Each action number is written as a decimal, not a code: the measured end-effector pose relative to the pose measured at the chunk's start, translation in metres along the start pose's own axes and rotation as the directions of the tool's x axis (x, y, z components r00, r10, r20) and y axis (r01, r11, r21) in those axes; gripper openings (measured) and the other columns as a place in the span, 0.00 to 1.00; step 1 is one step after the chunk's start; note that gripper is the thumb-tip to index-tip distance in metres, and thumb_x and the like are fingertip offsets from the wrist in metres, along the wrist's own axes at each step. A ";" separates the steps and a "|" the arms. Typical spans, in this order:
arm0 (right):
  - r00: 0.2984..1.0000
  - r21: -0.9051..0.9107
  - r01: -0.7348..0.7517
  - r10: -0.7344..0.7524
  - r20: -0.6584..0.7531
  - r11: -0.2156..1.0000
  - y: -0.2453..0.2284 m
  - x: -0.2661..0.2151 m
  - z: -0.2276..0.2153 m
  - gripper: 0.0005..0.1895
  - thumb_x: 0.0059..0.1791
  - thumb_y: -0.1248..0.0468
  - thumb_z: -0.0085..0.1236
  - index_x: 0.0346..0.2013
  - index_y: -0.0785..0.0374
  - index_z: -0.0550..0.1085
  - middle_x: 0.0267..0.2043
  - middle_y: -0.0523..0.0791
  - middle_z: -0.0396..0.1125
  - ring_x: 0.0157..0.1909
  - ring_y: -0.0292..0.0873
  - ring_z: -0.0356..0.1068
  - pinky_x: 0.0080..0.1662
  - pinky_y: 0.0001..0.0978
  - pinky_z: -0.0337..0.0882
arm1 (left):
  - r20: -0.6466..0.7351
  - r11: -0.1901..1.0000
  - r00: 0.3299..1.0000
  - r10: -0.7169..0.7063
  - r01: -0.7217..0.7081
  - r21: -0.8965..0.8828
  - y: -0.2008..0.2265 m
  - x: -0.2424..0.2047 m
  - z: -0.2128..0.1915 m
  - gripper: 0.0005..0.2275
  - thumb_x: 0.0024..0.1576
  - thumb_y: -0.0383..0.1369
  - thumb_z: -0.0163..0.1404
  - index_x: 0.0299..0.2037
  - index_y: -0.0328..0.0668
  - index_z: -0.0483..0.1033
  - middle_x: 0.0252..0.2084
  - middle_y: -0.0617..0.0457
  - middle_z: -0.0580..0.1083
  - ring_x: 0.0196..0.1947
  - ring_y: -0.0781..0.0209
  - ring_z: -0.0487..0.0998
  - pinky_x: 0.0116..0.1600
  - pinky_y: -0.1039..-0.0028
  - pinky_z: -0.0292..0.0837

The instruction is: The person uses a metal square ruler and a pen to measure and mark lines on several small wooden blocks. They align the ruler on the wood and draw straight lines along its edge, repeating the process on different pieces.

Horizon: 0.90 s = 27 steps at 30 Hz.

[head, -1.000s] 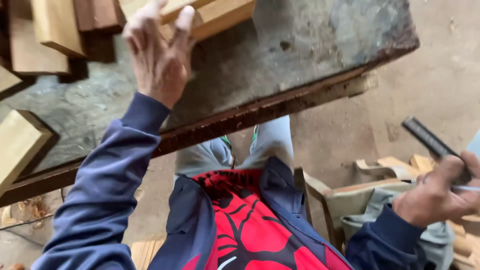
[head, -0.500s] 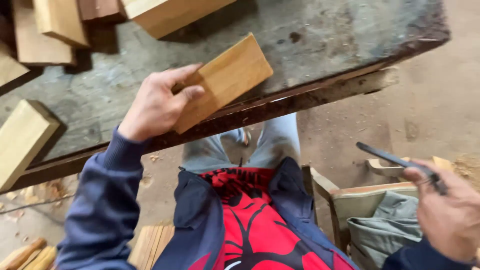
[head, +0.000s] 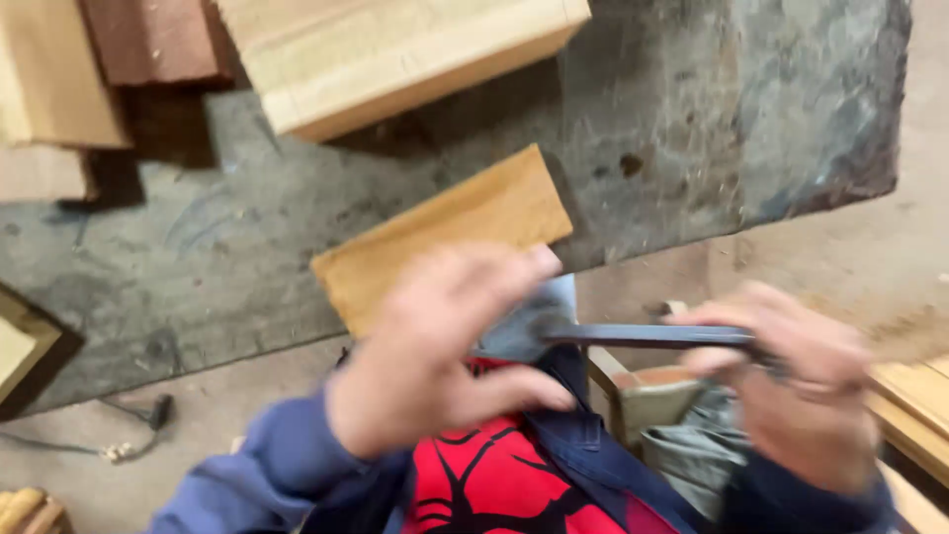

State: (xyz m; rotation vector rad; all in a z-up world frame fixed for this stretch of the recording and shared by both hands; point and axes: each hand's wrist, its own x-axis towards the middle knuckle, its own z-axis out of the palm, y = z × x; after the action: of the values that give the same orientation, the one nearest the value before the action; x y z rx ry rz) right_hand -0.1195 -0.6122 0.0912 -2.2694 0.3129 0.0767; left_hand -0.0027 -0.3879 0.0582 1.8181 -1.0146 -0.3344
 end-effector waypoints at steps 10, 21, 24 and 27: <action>0.996 0.012 0.077 -0.076 -0.052 0.997 -0.044 0.117 0.031 0.15 0.39 0.61 0.63 0.36 0.64 0.72 0.30 0.44 0.59 0.24 0.35 0.49 0.34 0.27 0.56 | -0.116 0.842 0.846 -0.521 0.487 -0.234 0.002 -0.004 -0.044 0.06 0.53 0.31 0.47 0.37 0.39 0.73 0.28 0.53 0.72 0.25 0.63 0.72 0.34 0.77 0.65; 0.796 -0.265 0.547 -0.395 0.459 0.794 -0.005 0.136 0.050 0.34 0.37 0.44 0.55 0.49 0.62 0.63 0.46 0.50 0.55 0.39 0.52 0.60 0.39 0.39 0.64 | -0.384 0.750 0.663 -0.642 0.647 -0.137 0.029 -0.047 -0.108 0.04 0.51 0.31 0.52 0.33 0.43 0.77 0.28 0.52 0.75 0.29 0.55 0.77 0.34 0.73 0.70; 0.755 -0.173 0.622 -0.525 0.392 0.764 -0.037 0.144 0.018 0.30 0.46 0.44 0.41 0.53 0.61 0.64 0.45 0.50 0.57 0.40 0.53 0.61 0.40 0.41 0.62 | -0.460 0.808 0.699 -0.547 0.585 -0.071 0.050 -0.024 -0.121 0.03 0.51 0.29 0.52 0.32 0.39 0.77 0.26 0.49 0.72 0.26 0.53 0.75 0.33 0.72 0.70; 0.718 -0.239 0.694 -0.624 0.310 0.680 -0.049 0.170 -0.013 0.33 0.38 0.46 0.58 0.50 0.64 0.68 0.46 0.52 0.60 0.43 0.53 0.61 0.42 0.42 0.62 | -0.510 0.834 0.696 -0.505 0.546 -0.081 0.067 -0.006 -0.129 0.05 0.52 0.29 0.51 0.34 0.39 0.78 0.23 0.47 0.70 0.22 0.51 0.73 0.32 0.72 0.68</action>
State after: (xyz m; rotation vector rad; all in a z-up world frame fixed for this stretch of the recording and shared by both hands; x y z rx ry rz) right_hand 0.0566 -0.6248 0.1094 -2.5513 -0.7103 -0.0221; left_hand 0.0404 -0.3133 0.1748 2.0936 -0.1095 -0.1290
